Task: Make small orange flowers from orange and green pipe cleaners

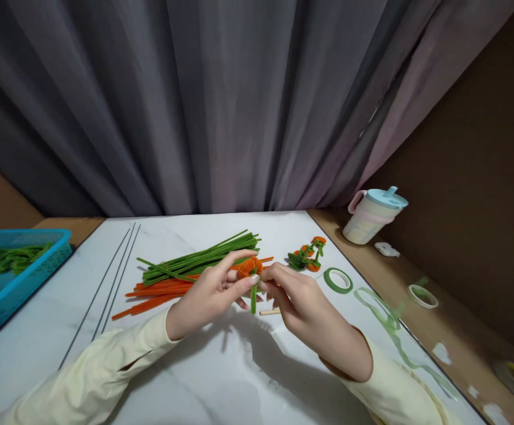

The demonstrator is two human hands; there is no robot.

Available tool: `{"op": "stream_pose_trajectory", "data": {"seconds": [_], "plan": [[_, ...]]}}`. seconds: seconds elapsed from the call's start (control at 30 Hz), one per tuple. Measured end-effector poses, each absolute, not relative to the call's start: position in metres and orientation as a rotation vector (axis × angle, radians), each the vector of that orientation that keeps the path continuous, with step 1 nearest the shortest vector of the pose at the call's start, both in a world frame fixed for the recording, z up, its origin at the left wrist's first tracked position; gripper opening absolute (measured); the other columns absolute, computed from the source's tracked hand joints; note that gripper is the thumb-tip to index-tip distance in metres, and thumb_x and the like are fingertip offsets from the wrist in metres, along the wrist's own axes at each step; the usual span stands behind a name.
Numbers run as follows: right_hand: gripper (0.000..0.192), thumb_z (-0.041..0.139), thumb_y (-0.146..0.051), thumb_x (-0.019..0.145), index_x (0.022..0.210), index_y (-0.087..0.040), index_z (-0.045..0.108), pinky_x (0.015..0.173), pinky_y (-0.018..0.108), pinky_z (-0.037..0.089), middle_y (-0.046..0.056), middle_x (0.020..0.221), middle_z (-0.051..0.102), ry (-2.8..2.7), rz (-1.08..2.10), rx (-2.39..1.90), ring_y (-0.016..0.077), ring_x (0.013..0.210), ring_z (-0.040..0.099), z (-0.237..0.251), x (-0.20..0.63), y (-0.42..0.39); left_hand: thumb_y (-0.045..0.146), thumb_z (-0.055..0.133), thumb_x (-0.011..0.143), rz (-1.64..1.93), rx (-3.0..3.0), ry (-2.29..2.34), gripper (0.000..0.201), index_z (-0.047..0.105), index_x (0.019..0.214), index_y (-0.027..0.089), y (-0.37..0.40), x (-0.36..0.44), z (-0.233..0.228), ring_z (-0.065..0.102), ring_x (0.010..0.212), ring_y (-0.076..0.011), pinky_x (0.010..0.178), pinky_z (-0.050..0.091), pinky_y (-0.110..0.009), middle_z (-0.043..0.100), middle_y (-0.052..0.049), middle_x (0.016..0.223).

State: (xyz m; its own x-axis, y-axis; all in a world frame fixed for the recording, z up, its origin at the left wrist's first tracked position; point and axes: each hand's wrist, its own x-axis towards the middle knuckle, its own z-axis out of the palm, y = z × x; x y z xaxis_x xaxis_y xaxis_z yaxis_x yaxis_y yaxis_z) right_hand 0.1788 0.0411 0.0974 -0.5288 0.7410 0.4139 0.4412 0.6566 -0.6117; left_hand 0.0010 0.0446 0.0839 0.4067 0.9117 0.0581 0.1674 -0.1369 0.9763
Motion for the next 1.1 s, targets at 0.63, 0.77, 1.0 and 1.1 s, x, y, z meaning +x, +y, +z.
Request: {"op": "stream_pose_trajectory", "data": {"seconds": [0.63,0.77,1.0,1.1], "plan": [[0.018,0.036,-0.002,0.079,0.079,-0.019,0.041,0.055,0.025,0.035,0.002,0.07,0.049,-2.141,0.496,-1.039,0.015,0.06,0.045,0.08,0.17,0.035,0.022,0.055,0.087,1.242,2.495,1.271,0.012,0.06,0.098,0.02,0.029,-0.006,0.078,0.06,0.092,-0.019,0.082,0.047,-0.027,0.063,-0.006,0.1],[0.021,0.034,0.001,0.078,0.079,-0.019,0.041,0.054,0.025,0.035,0.002,0.071,0.048,-2.162,0.455,-0.994,0.0149,0.06,0.044,0.082,0.17,0.033,0.02,0.05,0.09,1.103,2.355,1.253,0.007,0.057,0.091,0.019,0.024,-0.006,0.086,0.058,0.066,-0.0108,0.068,0.046,-0.019,0.061,0.0,0.077],[0.027,0.032,0.005,0.071,0.081,-0.018,0.041,0.052,0.023,0.036,0.002,0.07,0.046,-2.208,0.424,-0.93,0.0143,0.059,0.043,0.081,0.168,0.029,0.023,0.046,0.092,0.811,2.093,1.261,0.009,0.055,0.091,0.02,0.028,-0.009,0.092,0.049,0.046,-0.0082,0.053,0.039,-0.018,0.049,0.008,0.053],[0.03,0.032,0.006,0.067,0.082,-0.018,0.042,0.053,0.023,0.037,0.002,0.07,0.046,-2.225,0.412,-0.905,0.0143,0.059,0.043,0.079,0.167,0.029,0.021,0.036,0.095,0.711,2.25,1.292,0.021,0.051,0.08,0.018,0.028,-0.009,0.095,0.048,0.05,-0.0097,0.052,0.035,-0.021,0.05,0.005,0.058]]}}
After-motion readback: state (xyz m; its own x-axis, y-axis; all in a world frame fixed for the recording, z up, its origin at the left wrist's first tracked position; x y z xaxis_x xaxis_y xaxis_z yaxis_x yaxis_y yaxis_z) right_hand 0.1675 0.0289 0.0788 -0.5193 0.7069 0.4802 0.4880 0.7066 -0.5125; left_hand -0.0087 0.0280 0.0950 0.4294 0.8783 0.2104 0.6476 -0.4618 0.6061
